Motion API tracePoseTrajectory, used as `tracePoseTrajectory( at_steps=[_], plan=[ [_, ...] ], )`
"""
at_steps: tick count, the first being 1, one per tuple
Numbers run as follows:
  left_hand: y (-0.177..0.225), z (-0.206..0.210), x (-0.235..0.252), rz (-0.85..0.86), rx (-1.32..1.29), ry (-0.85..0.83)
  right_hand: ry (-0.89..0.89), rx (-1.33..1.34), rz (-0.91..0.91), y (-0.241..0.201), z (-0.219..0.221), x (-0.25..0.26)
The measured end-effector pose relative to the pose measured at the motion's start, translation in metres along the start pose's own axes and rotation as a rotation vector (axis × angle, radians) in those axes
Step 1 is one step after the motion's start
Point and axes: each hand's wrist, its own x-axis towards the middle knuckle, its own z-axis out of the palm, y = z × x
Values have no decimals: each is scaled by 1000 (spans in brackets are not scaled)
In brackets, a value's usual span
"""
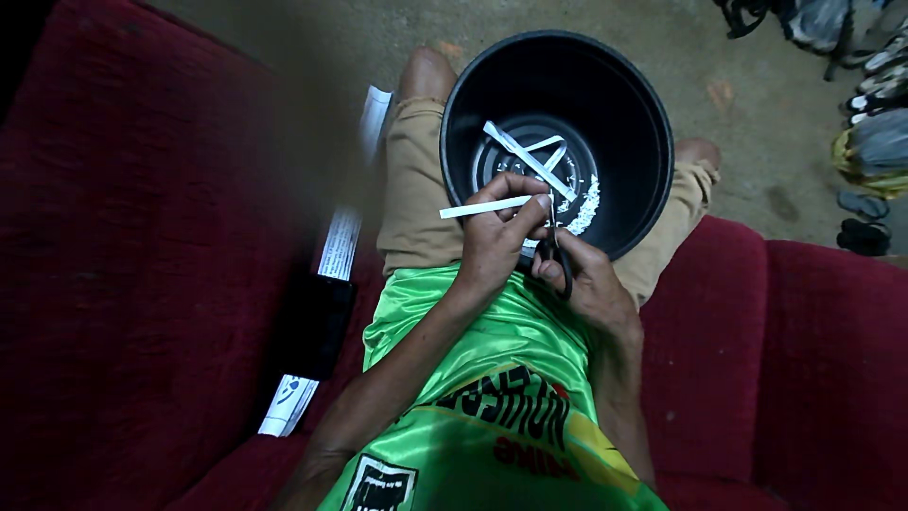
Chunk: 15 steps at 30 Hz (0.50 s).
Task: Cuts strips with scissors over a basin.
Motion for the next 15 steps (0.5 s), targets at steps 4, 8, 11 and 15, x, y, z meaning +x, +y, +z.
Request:
tracePoseTrajectory(
  at_steps=[4,8,11,15],
  plan=[
    [0,0,0,11,26,-14,8,-7,-7,0,0,2],
    [-1,0,0,19,36,-22,23,-13,-10,0,1,2],
    [-1,0,0,23,37,-27,25,-12,-15,0,1,3],
    [3,0,-4,15,59,-34,41,-24,-34,1,2,3]
  ],
)
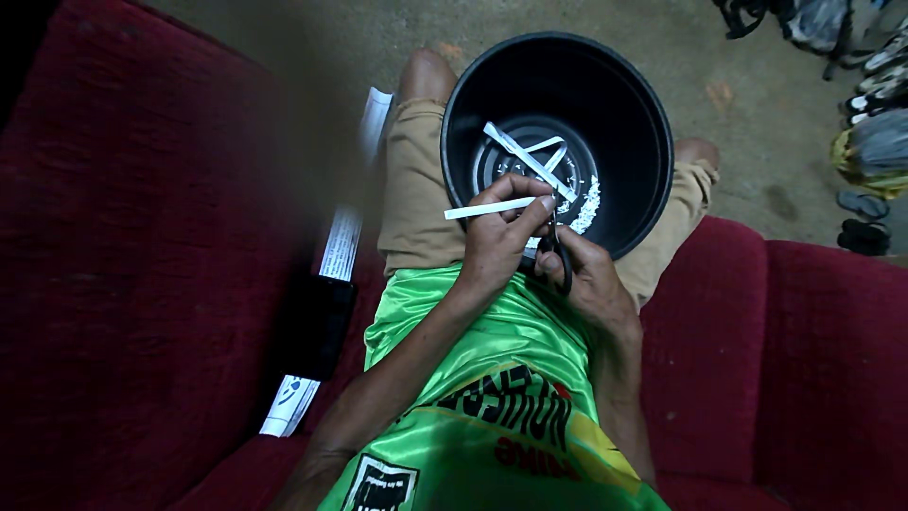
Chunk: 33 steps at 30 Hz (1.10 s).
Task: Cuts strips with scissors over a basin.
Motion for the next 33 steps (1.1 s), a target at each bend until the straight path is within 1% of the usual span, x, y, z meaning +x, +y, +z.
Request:
tracePoseTrajectory(
  at_steps=[3,7,20,23,27,33],
  plan=[
    [5,0,-3,-45,28,-2,18,2,6,-2,0,-1],
    [-5,-5,8,-22,-26,27,34,-10,52,-3,-2,-1],
    [-4,-5,6,-2,-70,38,52,43,53,-3,-2,-2],
    [-2,-5,6,2,-80,41,14,38,82,-5,-3,-5],
    [-1,-5,5,6,-92,39,-33,49,63,-2,-2,-5],
    [-1,-3,4,-16,-114,29,-3,5,51,-2,-2,-2]
  ],
)
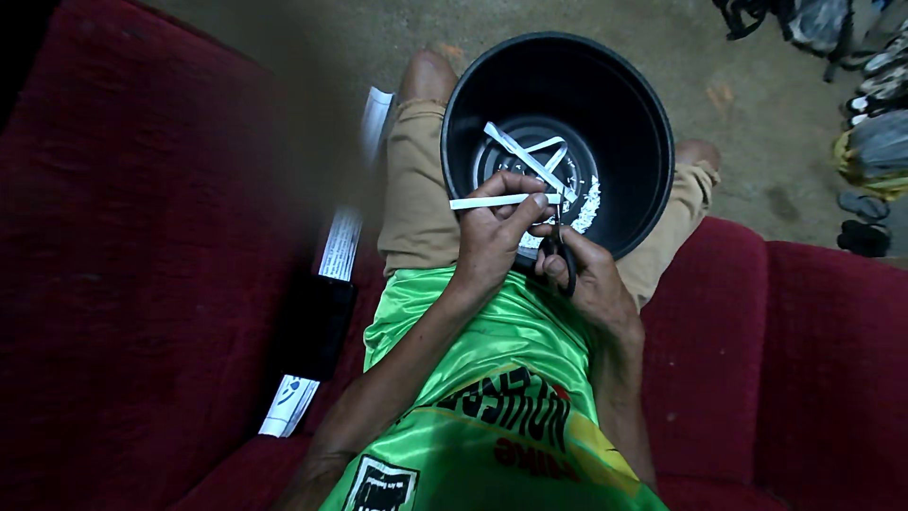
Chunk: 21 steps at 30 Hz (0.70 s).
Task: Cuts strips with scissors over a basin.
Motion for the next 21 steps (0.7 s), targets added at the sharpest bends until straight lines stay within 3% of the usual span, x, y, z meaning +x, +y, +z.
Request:
tracePoseTrajectory(
  at_steps=[21],
  plan=[
    [-2,0,0,21,39,17,-14,0,1,1,1,-2]
  ],
)
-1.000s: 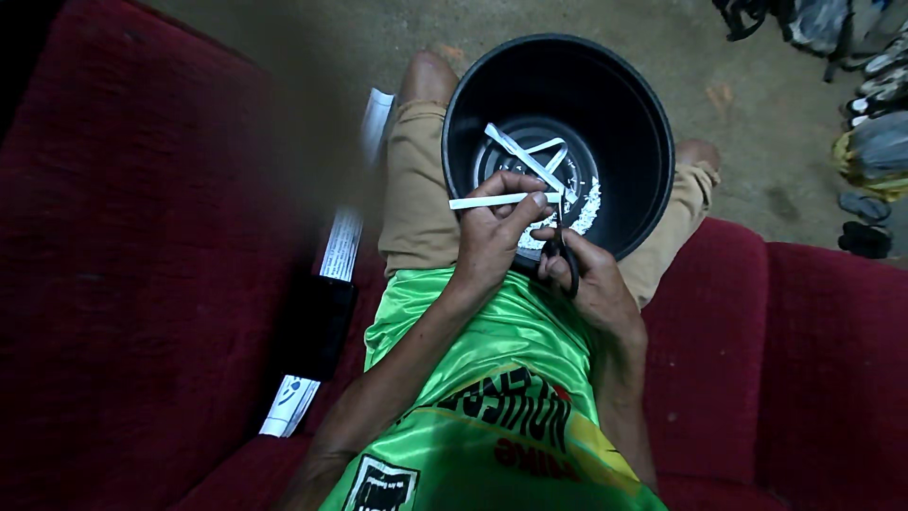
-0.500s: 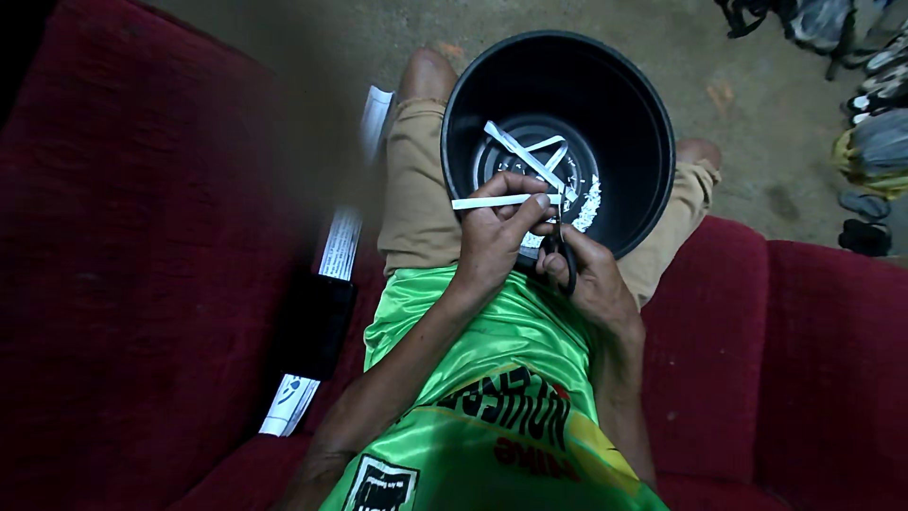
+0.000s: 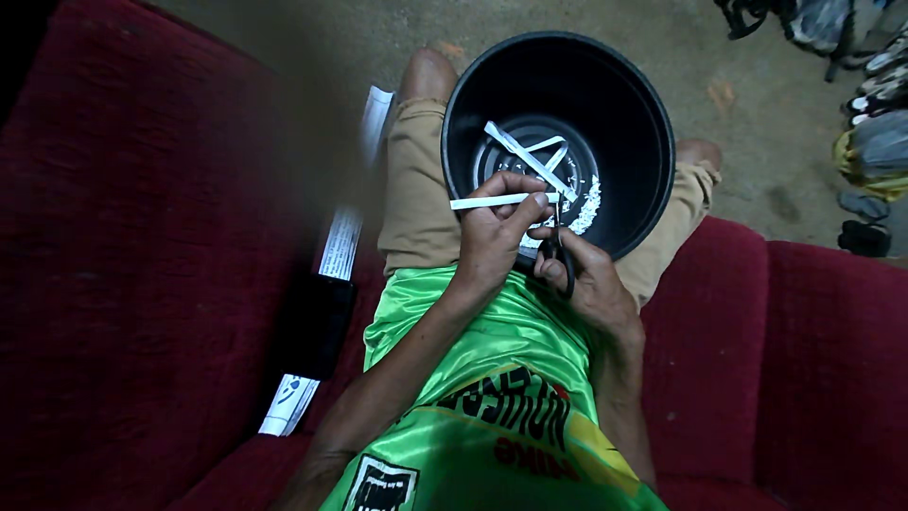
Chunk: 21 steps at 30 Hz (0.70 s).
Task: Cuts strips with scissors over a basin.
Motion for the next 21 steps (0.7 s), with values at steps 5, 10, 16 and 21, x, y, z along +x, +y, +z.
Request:
tracePoseTrajectory(
  at_steps=[5,10,16,21],
  plan=[
    [1,1,-1,-20,-13,-15,17,-10,-19,-1,0,3],
    [2,0,0,-22,-25,-11,20,-32,-21,-2,0,4],
    [6,2,-4,-44,17,-24,28,-27,-49,-2,0,5],
    [2,2,0,-12,2,-22,27,-51,-50,-1,-1,5]
  ],
)
